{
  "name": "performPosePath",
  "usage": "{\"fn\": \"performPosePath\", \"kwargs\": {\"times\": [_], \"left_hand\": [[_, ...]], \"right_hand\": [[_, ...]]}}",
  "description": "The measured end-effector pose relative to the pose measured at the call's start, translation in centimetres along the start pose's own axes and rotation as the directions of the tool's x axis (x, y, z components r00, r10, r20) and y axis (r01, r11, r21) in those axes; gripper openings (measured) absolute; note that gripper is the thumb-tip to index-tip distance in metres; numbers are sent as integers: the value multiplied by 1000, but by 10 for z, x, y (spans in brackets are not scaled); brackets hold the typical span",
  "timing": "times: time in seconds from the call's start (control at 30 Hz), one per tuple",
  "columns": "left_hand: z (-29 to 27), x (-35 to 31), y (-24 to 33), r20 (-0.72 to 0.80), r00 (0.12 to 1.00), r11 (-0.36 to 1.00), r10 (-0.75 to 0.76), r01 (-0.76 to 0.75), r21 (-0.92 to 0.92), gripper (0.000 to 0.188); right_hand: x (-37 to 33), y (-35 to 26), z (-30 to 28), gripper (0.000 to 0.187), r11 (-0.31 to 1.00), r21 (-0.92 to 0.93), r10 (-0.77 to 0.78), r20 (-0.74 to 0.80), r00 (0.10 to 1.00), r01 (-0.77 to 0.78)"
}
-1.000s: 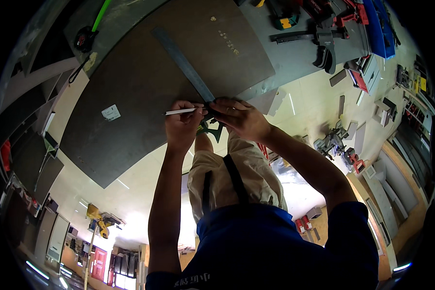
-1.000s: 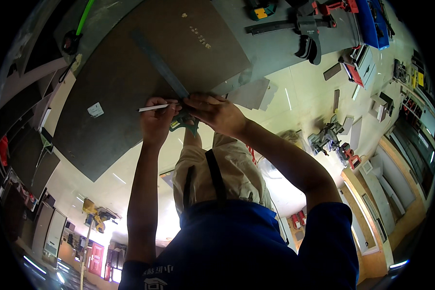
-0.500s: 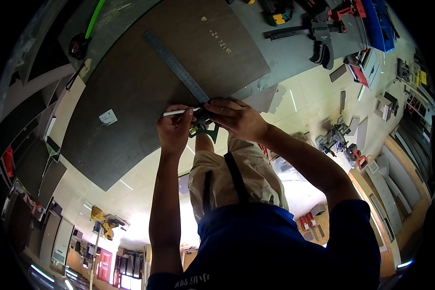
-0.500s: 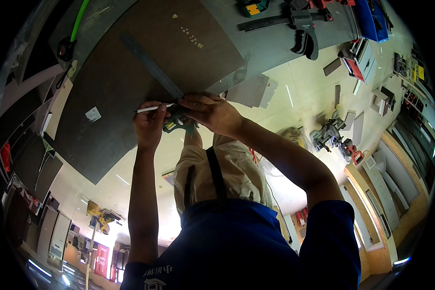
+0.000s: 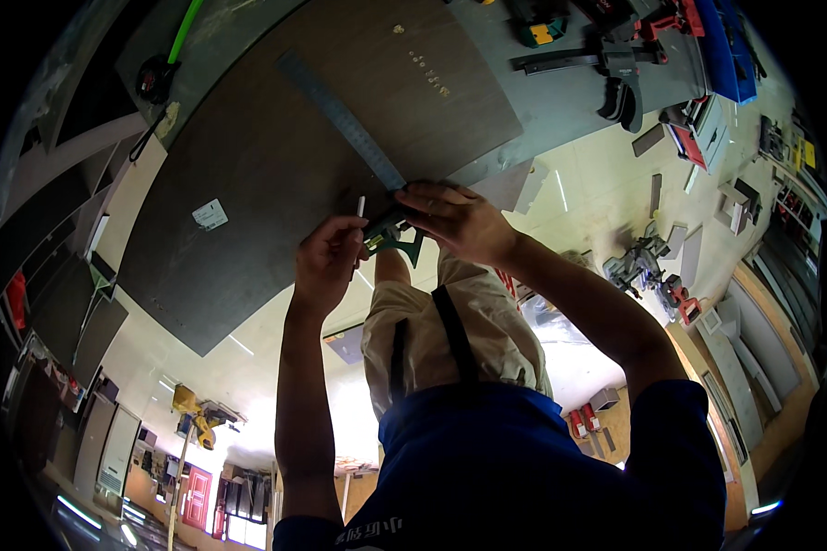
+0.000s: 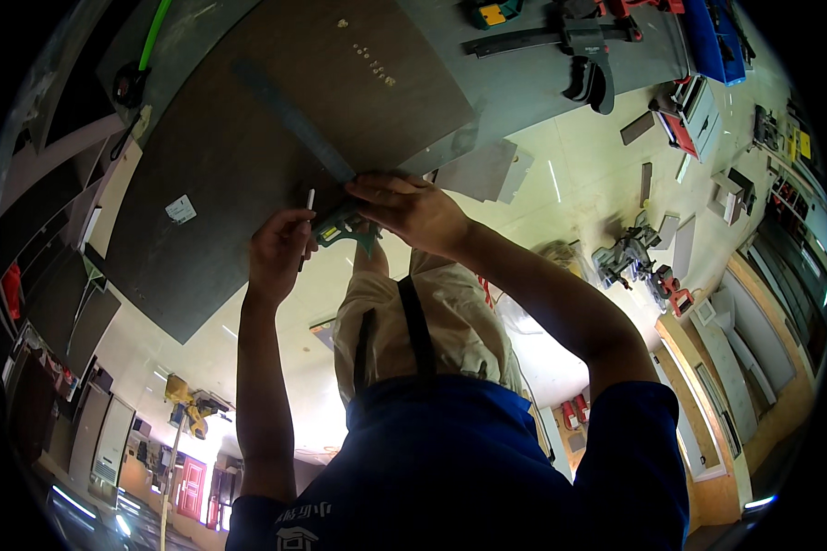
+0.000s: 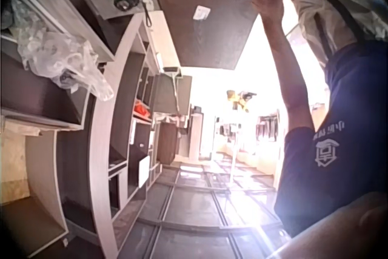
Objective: The person measures a large flat board using a tape measure and a try square, then marks measurement points with a pencil. The person repositions the tools to mark additional lines on the board surface.
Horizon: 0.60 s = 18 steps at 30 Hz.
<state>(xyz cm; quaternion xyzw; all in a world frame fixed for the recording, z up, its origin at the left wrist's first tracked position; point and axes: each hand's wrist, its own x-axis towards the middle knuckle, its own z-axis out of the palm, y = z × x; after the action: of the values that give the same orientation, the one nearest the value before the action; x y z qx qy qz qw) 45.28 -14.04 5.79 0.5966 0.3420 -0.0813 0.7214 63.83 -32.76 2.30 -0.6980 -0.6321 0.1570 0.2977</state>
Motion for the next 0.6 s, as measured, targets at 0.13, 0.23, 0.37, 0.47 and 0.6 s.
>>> {"fn": "performPosePath", "kwargs": {"times": [0.13, 0.23, 0.37, 0.47, 0.6], "left_hand": [[-1, -2, -5, 50, 998, 819, -48, 68, -570, 21], [8, 3, -5, -81, 996, 706, 43, -88, -703, 19], [0, 16, -24, -249, 967, 813, 46, -181, -553, 23], [12, 21, -22, -300, 951, 938, 75, -169, -301, 21], [20, 23, -17, -226, 962, 967, 151, -191, -167, 21]], "right_hand": [[2, -1, -1, 30, 1000, 1, -13, -7, 1000, 13], [3, -1, 0, 32, 999, 32, -3, -16, 1000, 3], [5, -2, -1, 28, 1000, 21, -10, -10, 1000, 10], [8, -5, -4, 28, 1000, 18, -20, 8, 1000, 20], [8, -5, -3, 31, 1000, 4, -27, 38, 999, 27]]}}
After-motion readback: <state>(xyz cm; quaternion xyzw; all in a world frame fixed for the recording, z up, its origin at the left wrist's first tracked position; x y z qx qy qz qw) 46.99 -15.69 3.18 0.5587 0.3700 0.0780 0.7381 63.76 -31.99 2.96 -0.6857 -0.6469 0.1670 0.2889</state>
